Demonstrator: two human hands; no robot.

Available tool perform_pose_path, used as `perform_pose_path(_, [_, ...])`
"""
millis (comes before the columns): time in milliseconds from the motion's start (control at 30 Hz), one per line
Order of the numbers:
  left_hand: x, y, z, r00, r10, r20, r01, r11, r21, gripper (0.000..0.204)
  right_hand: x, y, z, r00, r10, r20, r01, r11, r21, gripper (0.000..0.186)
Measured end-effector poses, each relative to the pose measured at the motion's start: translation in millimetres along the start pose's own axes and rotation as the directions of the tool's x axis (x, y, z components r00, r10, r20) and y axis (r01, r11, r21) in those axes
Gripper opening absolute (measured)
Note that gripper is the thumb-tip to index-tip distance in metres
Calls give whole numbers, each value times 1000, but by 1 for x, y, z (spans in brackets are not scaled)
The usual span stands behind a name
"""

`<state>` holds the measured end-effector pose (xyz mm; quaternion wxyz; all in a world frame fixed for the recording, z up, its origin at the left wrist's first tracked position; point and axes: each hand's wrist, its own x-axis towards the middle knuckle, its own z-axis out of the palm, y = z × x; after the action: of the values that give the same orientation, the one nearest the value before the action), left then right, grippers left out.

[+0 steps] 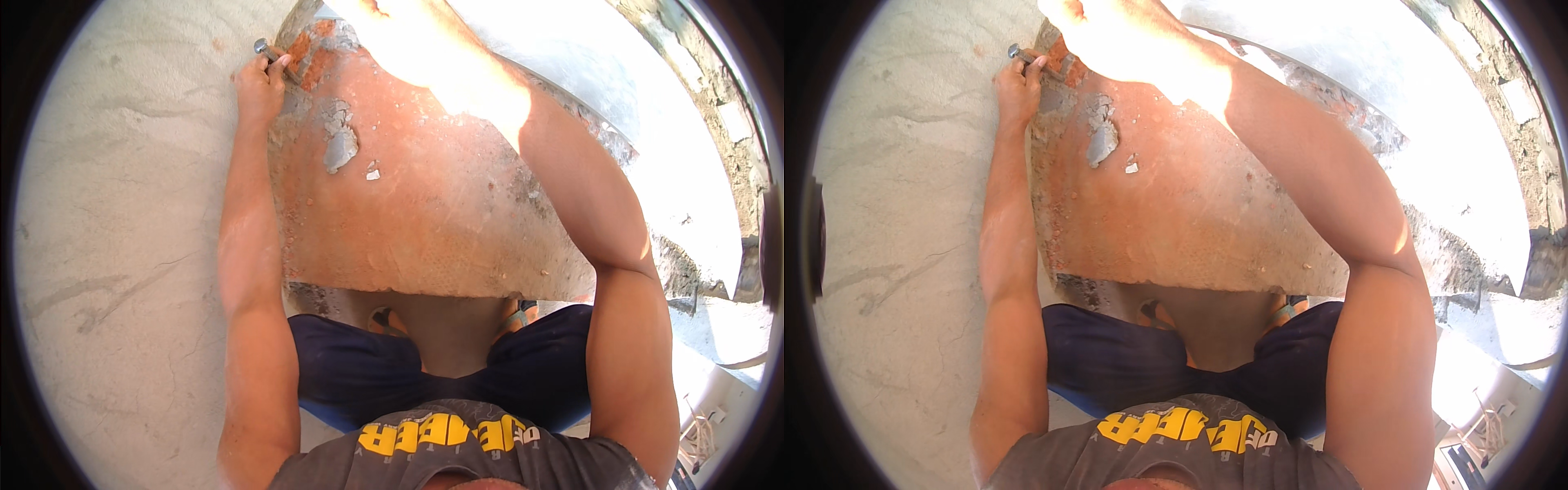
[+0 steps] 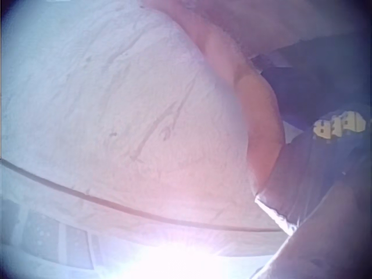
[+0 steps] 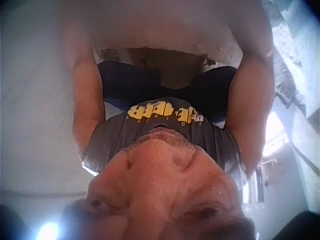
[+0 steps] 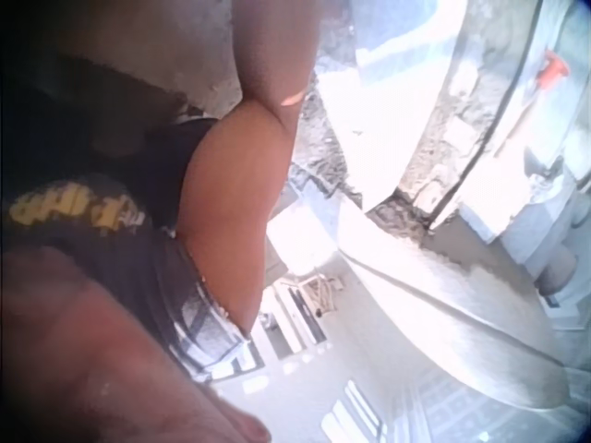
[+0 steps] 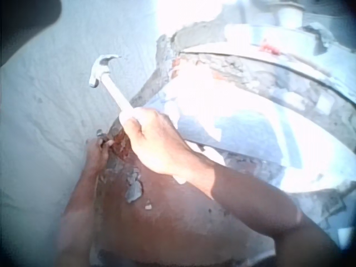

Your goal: The person uses a hammer and a metal pin to chip away loose material and old finish from a concrete staircase step.

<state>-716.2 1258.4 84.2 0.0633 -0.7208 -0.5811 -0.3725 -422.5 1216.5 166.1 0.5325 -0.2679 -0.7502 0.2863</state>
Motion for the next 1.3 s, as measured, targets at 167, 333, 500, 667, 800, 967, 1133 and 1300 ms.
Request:
perform_pose_path(167, [2,4,-5,999,42,13,-42,998,35,15,-11,-10,9,998,-34,55,34,999,7,27])
perform_pose_path(333, [1,9,6,996,83,27,-83,997,4,18,-38,29,29,990,72,124,-57,991,-120,35])
perform_pose_path(500, [-11,-4,7,999,51,-9,-51,999,-17,20,-46,30,25,899,344,270,-294,933,-209,26])
perform_pose_path(667, [-11,5,15,1000,10,24,-8,999,-45,20,-31,27,18,956,-290,-38,275,934,-227,24])
perform_pose_path(800, [-12,-11,11,991,126,-49,-129,989,-72,23,-42,18,21,970,168,177,-128,967,-219,23])
perform_pose_path(967, [-13,-9,22,992,116,-59,-120,991,-66,26,-59,43,24,942,226,247,-169,958,-231,29])
perform_pose_path(1133, [-22,-3,17,994,102,-36,-102,995,-6,24,-58,22,19,988,-90,124,106,986,-132,28])
perform_pose_path(1300, [-27,-10,18,978,171,-116,-166,985,50,18,-62,39,27,919,252,303,-165,944,-286,24])
